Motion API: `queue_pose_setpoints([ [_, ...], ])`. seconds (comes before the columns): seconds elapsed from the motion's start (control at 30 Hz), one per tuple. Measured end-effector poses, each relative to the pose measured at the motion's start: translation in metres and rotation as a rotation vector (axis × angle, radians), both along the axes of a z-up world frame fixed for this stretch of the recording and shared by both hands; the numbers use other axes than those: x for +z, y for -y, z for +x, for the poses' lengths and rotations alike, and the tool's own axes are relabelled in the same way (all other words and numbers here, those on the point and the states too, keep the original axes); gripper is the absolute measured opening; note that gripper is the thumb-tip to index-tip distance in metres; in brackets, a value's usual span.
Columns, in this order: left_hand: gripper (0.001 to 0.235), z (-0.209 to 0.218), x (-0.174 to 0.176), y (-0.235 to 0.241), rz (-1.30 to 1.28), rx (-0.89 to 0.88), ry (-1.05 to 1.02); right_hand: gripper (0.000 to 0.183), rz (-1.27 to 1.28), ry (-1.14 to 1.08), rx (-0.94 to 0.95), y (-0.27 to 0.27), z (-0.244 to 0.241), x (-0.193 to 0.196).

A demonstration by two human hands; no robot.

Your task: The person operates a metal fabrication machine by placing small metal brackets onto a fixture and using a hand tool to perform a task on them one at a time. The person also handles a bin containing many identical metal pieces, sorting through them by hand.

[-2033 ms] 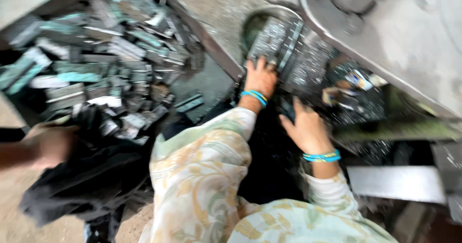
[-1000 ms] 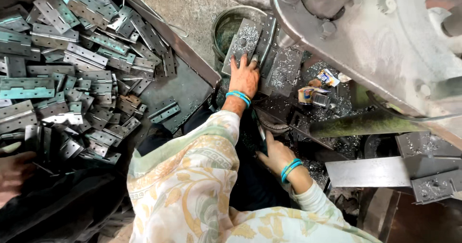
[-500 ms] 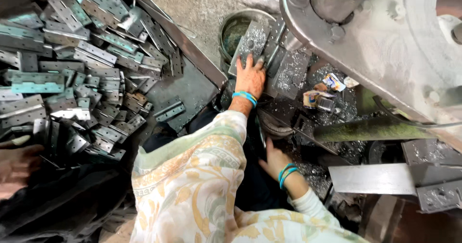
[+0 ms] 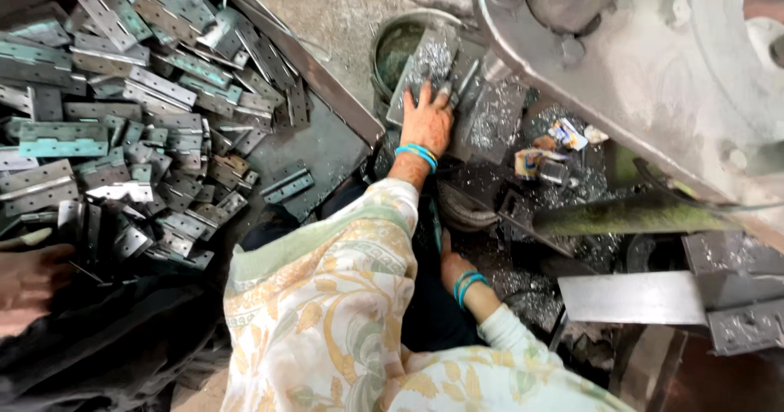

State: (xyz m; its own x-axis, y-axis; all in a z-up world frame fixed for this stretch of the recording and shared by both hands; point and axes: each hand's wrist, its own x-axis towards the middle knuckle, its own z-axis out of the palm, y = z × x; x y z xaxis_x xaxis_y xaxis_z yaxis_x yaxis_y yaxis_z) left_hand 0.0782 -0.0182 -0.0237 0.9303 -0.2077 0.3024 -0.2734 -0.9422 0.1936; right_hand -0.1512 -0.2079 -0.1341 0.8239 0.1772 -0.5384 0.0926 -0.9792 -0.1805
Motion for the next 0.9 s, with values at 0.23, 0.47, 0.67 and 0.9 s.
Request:
queue_pose_setpoints([
  [0.23,0.039,0.002,0.011,0.007,0.017,-0.027,-0.128,0.103,-0.063,-0.037,-0.005,-0.028,0.022,0.142],
  [0.47,0.043,0.021,0.014,0.013,-0.046,-0.020,-0.058,0.104,-0.122,-0.186,-0.033,-0.028,0.016,0.084],
  [0.67,0.038,0.007,0.016,0.013,0.085,-0.050,-0.170,0.105,-0.044,-0.201,-0.028,-0.001,0.004,-0.004],
  [0.9,0.038,0.010,0.011,0.010,0.026,-0.024,-0.041,0.107,-0.078,-0.109,-0.032,-0.032,0.017,0.122],
])
